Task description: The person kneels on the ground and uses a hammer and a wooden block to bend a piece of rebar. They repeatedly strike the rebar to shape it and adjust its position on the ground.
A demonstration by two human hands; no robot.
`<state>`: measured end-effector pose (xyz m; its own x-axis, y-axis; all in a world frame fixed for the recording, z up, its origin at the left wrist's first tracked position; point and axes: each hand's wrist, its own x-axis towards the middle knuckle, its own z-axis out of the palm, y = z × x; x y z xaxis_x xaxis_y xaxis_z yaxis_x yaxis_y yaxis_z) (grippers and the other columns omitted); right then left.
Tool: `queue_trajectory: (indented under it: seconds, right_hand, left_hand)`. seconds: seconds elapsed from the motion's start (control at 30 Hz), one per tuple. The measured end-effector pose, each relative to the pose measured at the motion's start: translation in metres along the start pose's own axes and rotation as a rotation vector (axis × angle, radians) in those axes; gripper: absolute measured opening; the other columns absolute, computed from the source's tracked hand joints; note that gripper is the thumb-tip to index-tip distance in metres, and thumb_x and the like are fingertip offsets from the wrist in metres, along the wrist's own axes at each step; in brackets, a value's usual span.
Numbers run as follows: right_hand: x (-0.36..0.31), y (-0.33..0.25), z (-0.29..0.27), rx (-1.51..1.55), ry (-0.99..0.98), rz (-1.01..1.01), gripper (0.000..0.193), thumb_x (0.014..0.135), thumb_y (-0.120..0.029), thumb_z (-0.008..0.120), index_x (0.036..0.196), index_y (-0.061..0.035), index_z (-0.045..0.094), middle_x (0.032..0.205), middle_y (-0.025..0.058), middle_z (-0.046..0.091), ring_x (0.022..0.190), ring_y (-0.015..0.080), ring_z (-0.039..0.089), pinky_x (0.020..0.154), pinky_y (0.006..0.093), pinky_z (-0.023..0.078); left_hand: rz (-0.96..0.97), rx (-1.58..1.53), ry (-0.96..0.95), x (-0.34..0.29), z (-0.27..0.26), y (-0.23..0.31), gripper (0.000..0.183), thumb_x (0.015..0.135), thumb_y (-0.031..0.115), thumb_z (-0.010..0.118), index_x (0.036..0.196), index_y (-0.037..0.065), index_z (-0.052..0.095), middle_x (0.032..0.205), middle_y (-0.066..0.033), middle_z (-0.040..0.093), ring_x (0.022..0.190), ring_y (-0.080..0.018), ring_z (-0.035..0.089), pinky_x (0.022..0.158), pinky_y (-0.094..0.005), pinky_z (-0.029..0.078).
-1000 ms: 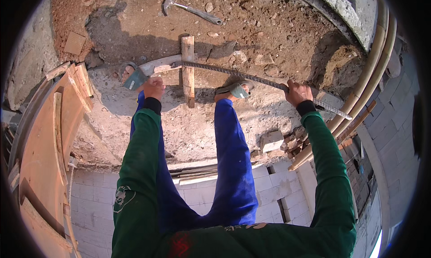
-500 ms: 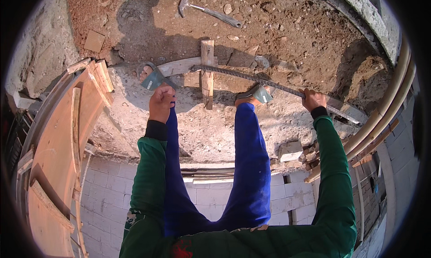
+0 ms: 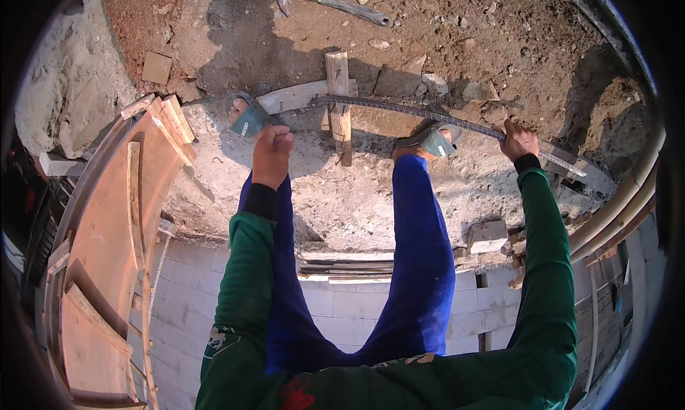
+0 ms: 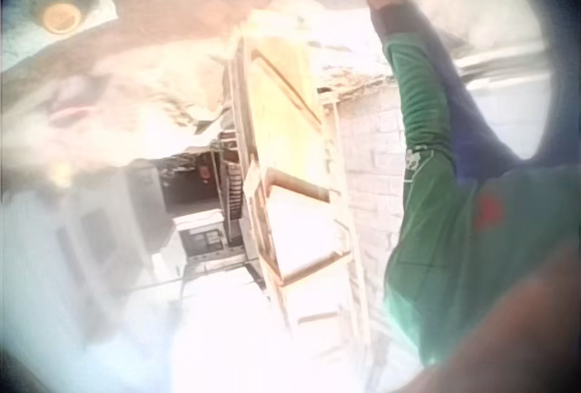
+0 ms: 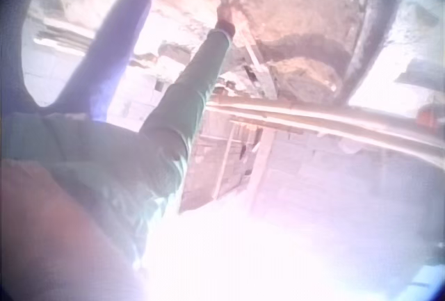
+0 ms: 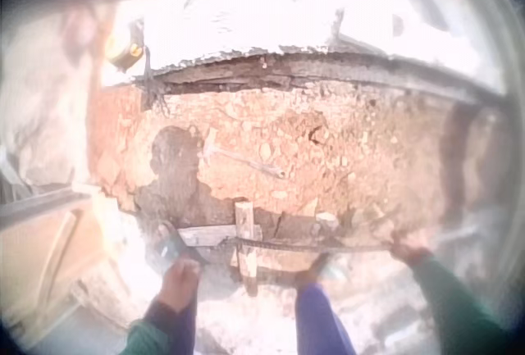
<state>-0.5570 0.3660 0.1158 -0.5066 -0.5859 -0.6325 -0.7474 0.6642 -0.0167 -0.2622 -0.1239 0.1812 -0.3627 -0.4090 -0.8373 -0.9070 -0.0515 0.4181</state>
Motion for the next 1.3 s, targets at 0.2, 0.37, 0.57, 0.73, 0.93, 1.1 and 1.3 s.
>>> queue_trajectory:
  seconds: [0.2, 0.37, 0.57, 0.73, 0.93, 1.1, 1.3]
  right_hand:
    - [0.003, 0.005, 0.021, 0.011, -0.095, 0.051, 0.037, 0.096, -0.044, 0.054, 0.087, -0.0084, 0.058, 0.076, 0.0146, 0.068, 0.071, 0.0353, 0.068, 0.064, 0.0471, 0.054]
    - [-0.015, -0.003, 0.032, 0.053, -0.100, 0.086, 0.034, 0.097, -0.043, 0.054, 0.091, -0.0091, 0.060, 0.079, 0.0156, 0.069, 0.072, 0.0356, 0.068, 0.067, 0.0477, 0.054]
    - [0.007, 0.004, 0.028, 0.088, -0.126, 0.085, 0.023, 0.095, -0.033, 0.054, 0.095, -0.0106, 0.058, 0.080, 0.0158, 0.069, 0.069, 0.0370, 0.067, 0.065, 0.0502, 0.053]
    - [0.004, 0.012, 0.065, 0.067, -0.127, 0.143, 0.025, 0.096, -0.034, 0.051, 0.092, -0.0105, 0.059, 0.080, 0.0165, 0.070, 0.069, 0.0370, 0.067, 0.063, 0.0507, 0.052]
    - [0.014, 0.013, 0.043, 0.119, -0.073, 0.045, 0.025, 0.095, -0.034, 0.055, 0.100, -0.0101, 0.053, 0.075, 0.0176, 0.067, 0.066, 0.0389, 0.065, 0.062, 0.0500, 0.052]
    - [0.030, 0.024, 0.055, 0.089, -0.258, 0.068, 0.030, 0.097, -0.034, 0.048, 0.117, -0.0128, 0.052, 0.085, 0.0176, 0.070, 0.076, 0.0361, 0.069, 0.069, 0.0504, 0.053]
    - [0.031, 0.016, 0.043, 0.159, -0.260, 0.119, 0.044, 0.092, -0.045, 0.058, 0.119, -0.0126, 0.048, 0.092, 0.0179, 0.068, 0.084, 0.0382, 0.067, 0.078, 0.0503, 0.052]
  left_hand:
    - [0.251, 0.172, -0.005, 0.007, 0.015, -0.018, 0.025, 0.091, 0.018, 0.062, 0.110, 0.002, 0.060, 0.093, -0.0045, 0.064, 0.077, -0.0118, 0.062, 0.062, -0.0263, 0.049]
    - [-0.085, 0.042, -0.063, -0.011, 0.030, -0.035, 0.023, 0.091, 0.015, 0.059, 0.109, 0.000, 0.061, 0.089, -0.0044, 0.063, 0.077, -0.0121, 0.062, 0.063, -0.0264, 0.049]
    - [0.030, 0.282, -0.228, -0.012, 0.030, -0.025, 0.023, 0.091, 0.012, 0.057, 0.111, 0.001, 0.063, 0.089, -0.0043, 0.064, 0.080, -0.0126, 0.063, 0.064, -0.0274, 0.049]
    - [0.033, 0.274, -0.194, -0.001, 0.014, 0.002, 0.023, 0.092, 0.013, 0.059, 0.112, 0.001, 0.062, 0.088, -0.0034, 0.064, 0.082, -0.0127, 0.063, 0.067, -0.0274, 0.050]
    - [0.035, 0.181, -0.068, -0.013, 0.032, -0.052, 0.023, 0.093, 0.013, 0.059, 0.112, 0.002, 0.061, 0.088, -0.0021, 0.063, 0.075, -0.0118, 0.062, 0.061, -0.0256, 0.050]
    - [0.006, 0.396, -0.105, 0.000, 0.044, -0.023, 0.026, 0.092, 0.013, 0.059, 0.115, 0.000, 0.059, 0.089, -0.0064, 0.065, 0.079, -0.0153, 0.064, 0.068, -0.0294, 0.052]
    - [0.252, 0.320, -0.060, -0.012, 0.091, 0.036, 0.032, 0.092, 0.018, 0.064, 0.119, 0.002, 0.057, 0.105, -0.0118, 0.064, 0.090, -0.0200, 0.064, 0.072, -0.0318, 0.053]
